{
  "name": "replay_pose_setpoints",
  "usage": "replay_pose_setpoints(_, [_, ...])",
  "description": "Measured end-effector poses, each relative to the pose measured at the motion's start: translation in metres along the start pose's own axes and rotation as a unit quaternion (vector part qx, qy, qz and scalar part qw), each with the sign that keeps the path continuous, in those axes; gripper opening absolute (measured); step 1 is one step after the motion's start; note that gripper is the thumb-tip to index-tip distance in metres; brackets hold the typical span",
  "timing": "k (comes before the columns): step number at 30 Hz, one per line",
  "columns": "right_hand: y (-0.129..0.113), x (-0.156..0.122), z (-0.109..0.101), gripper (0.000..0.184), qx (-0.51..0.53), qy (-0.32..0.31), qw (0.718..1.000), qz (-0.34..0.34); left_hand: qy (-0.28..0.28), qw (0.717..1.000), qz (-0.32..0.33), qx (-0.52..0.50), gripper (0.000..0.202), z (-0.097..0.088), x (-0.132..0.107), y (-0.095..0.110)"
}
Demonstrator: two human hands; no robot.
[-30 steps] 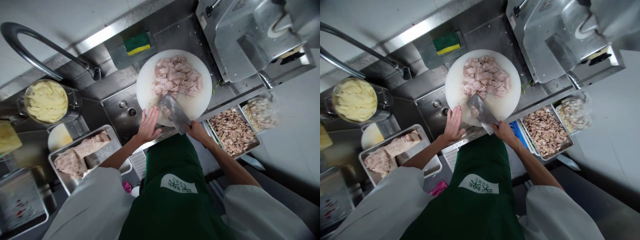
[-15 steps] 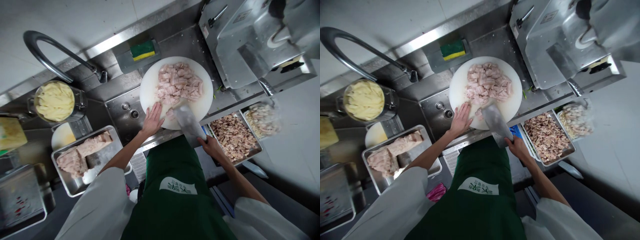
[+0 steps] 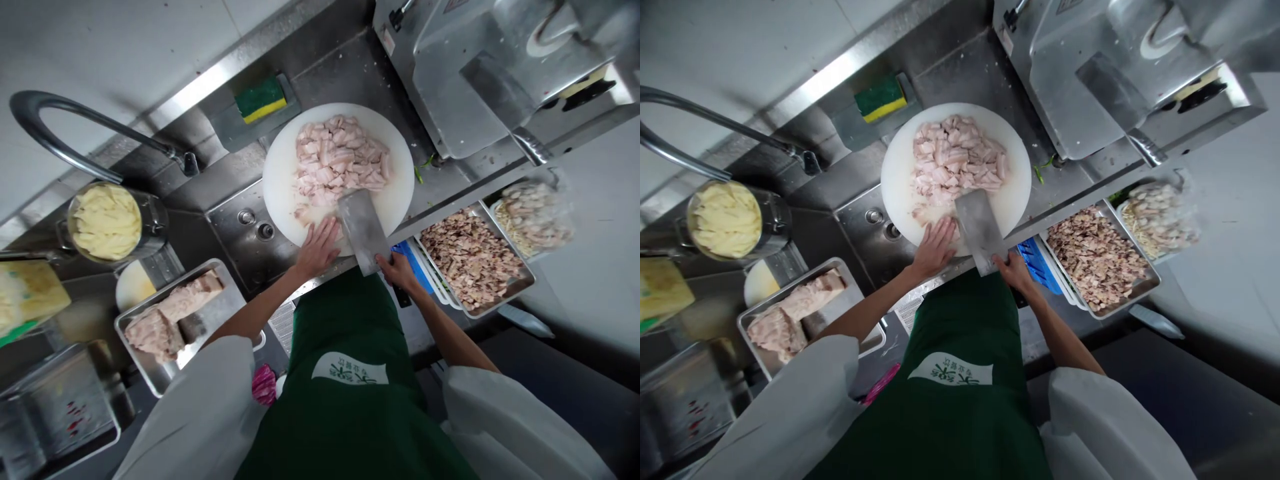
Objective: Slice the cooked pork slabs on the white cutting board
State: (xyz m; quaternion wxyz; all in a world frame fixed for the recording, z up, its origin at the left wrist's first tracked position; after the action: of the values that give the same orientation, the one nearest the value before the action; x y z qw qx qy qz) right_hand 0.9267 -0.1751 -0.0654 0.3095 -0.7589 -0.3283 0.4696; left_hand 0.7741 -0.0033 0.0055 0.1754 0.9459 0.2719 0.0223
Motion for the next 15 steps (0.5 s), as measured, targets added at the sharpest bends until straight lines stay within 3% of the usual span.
replay_pose_setpoints(4, [-0.001,0.007,0.006,0.042,0.013,-0.005,1.000,-0.014,-0.035,0.998,0.013,0.042,0.078,0.007,-0.004,0.005])
replay_pose_setpoints(15, [-0.001,0.014,0.011,0.041,-0.021,0.002,1.000,-0.013,-0.046,0.997,0.016,0.058,0.082,0.007,-0.003,0.007])
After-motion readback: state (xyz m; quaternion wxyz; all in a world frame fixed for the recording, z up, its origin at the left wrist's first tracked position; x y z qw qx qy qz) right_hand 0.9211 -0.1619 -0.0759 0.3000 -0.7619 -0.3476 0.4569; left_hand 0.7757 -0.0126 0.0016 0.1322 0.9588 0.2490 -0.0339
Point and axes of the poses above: each hand's wrist, its own x-axis towards the middle knuckle, its own z-axis out of the palm, y = z × x, the point moved 9 cm from there along x, towards the middle knuckle, and after that the axes turned 11 degrees about -z, right-handed, at the moved point
